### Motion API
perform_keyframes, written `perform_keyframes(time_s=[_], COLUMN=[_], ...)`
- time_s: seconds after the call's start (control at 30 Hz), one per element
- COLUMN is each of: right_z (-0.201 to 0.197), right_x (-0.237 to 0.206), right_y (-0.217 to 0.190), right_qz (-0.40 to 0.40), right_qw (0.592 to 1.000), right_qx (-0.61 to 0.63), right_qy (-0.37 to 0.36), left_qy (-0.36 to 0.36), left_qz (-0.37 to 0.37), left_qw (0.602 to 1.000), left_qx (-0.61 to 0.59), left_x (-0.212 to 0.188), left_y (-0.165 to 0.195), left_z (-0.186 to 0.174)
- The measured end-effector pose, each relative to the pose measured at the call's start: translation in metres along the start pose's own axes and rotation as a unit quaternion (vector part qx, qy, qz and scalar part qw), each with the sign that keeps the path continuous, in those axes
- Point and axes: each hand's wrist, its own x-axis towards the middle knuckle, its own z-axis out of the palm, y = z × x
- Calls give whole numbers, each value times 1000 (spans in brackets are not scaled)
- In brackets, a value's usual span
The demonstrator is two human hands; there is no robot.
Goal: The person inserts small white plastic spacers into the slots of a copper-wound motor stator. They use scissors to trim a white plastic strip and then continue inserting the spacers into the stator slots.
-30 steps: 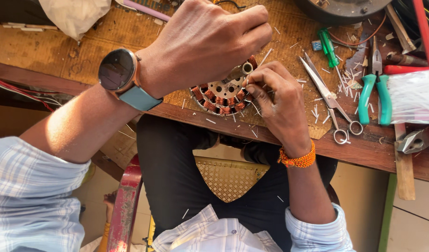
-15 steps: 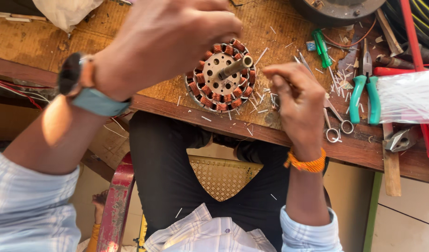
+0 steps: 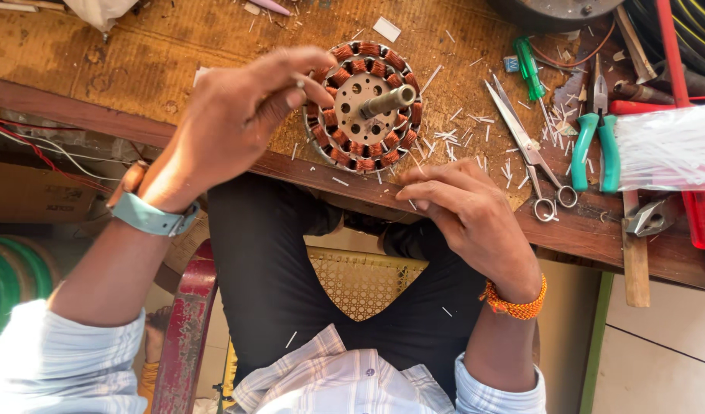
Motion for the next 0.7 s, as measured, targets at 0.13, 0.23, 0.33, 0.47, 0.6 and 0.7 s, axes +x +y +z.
perform_keyframes(time_s=[0.13,0.23,0.33,0.47,0.6,0.7], right_z=[2,6,10,20,37,55], right_x=[-2,-5,-8,-5,6,16], right_y=[4,7,8,0,-15,-25], right_qz=[-19,-14,-6,-15,-42,52], right_qw=[999,997,995,982,973,947], right_qx=[36,63,57,67,110,227], right_qy=[0,30,79,175,201,223], left_qy=[14,25,33,82,181,207], left_qz=[-12,-59,-142,-213,-247,-287], left_qw=[999,996,985,957,886,835], left_qx=[-39,-54,-90,-181,-349,-422], left_x=[-14,-20,-28,-44,-58,-70], left_y=[6,12,18,21,16,17], left_z=[4,9,14,23,31,33])
